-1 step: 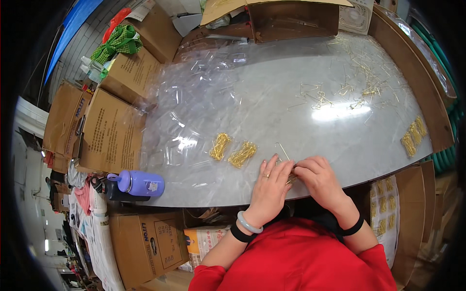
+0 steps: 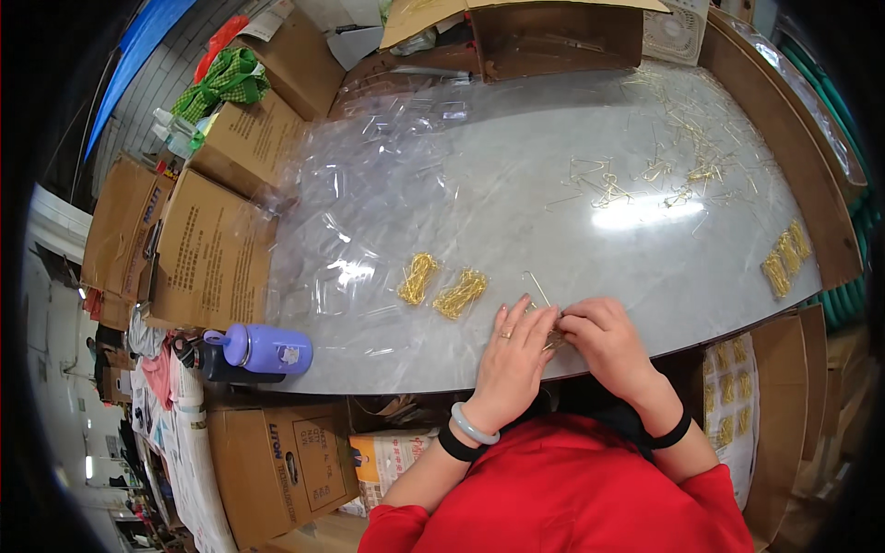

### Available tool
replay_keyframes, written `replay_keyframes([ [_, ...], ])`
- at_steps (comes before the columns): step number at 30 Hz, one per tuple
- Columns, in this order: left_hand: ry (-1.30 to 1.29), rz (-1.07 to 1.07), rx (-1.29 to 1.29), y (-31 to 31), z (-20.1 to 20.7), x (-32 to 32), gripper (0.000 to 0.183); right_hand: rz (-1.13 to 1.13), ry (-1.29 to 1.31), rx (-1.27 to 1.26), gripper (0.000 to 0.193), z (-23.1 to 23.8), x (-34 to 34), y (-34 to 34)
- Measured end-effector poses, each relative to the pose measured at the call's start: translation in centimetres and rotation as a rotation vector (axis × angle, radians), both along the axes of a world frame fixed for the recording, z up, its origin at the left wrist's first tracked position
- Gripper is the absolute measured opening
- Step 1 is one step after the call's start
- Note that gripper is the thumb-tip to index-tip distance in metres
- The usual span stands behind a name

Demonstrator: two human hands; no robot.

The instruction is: Packaging small gold metal pins into plastic bags and placing them into a box.

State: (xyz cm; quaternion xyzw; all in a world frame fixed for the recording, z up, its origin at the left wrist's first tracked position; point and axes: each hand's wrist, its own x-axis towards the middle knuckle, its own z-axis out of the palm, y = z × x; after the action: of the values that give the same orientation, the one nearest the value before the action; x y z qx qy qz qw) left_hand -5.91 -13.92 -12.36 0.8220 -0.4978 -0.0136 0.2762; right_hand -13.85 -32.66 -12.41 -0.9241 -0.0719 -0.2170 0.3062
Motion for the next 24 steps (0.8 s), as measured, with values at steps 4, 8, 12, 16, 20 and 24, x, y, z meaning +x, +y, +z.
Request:
replay_keyframes([
  [4, 0.164, 0.01, -0.119, 0.1, -0.1, -0.2, 0.074, -0.107, 0.0, -0.009, 0.039, 1.2, 0.4, 0.7],
  [8, 0.255, 0.072, -0.251, -0.1, 0.3, -0.3, 0.083, 0.092, 0.065, -0.133, 0.056, 1.9, 1.8, 0.7],
  [12, 0.098, 0.116, -0.17, 0.1, -0.7, -0.3, 0.083, 0.306, 0.288, 0.125, 0.065, 2.0, 1.9, -0.3],
  [16, 0.004, 0.061, -0.017, 0.6, -0.9, -0.2, 0.077, 0.177, 0.157, 0.172, 0.063, 2.6, -0.1, -1.1],
  [20, 0.008, -0.031, -0.043, 0.0, 0.6, -0.7, 0.07, 0.043, 0.086, -0.032, 0.058, 2.8, -2.2, -1.7],
  [24, -0.027, -0.006, -0.044, -1.0, 0.5, -1.0, 0.064, -0.145, 0.063, -0.095, 0.056, 1.4, -1.7, 0.2],
])
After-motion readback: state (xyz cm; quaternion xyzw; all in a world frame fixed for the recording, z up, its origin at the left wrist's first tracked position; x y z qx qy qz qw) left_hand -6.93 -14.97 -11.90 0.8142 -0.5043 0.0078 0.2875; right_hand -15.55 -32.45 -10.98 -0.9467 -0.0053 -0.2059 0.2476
